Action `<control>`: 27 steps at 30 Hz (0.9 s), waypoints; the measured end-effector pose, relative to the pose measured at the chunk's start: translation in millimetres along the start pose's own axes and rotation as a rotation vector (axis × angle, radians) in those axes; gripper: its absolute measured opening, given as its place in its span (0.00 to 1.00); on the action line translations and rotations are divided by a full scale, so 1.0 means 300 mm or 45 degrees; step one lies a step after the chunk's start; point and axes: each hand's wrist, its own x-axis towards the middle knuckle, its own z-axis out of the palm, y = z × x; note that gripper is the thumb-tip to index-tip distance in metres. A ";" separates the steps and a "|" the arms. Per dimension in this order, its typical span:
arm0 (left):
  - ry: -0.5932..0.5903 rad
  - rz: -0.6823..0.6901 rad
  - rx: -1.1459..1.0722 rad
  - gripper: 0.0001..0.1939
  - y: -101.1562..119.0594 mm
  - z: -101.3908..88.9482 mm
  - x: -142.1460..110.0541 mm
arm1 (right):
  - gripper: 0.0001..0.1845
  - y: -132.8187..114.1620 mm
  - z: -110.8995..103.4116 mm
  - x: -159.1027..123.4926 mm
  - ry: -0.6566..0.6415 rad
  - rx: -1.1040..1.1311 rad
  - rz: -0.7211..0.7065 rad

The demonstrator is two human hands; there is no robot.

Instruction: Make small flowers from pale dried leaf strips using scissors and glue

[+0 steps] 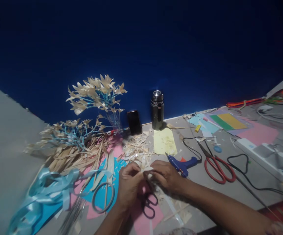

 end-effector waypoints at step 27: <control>-0.047 -0.139 -0.112 0.19 -0.013 0.006 0.005 | 0.11 0.034 0.001 -0.002 -0.034 0.000 0.002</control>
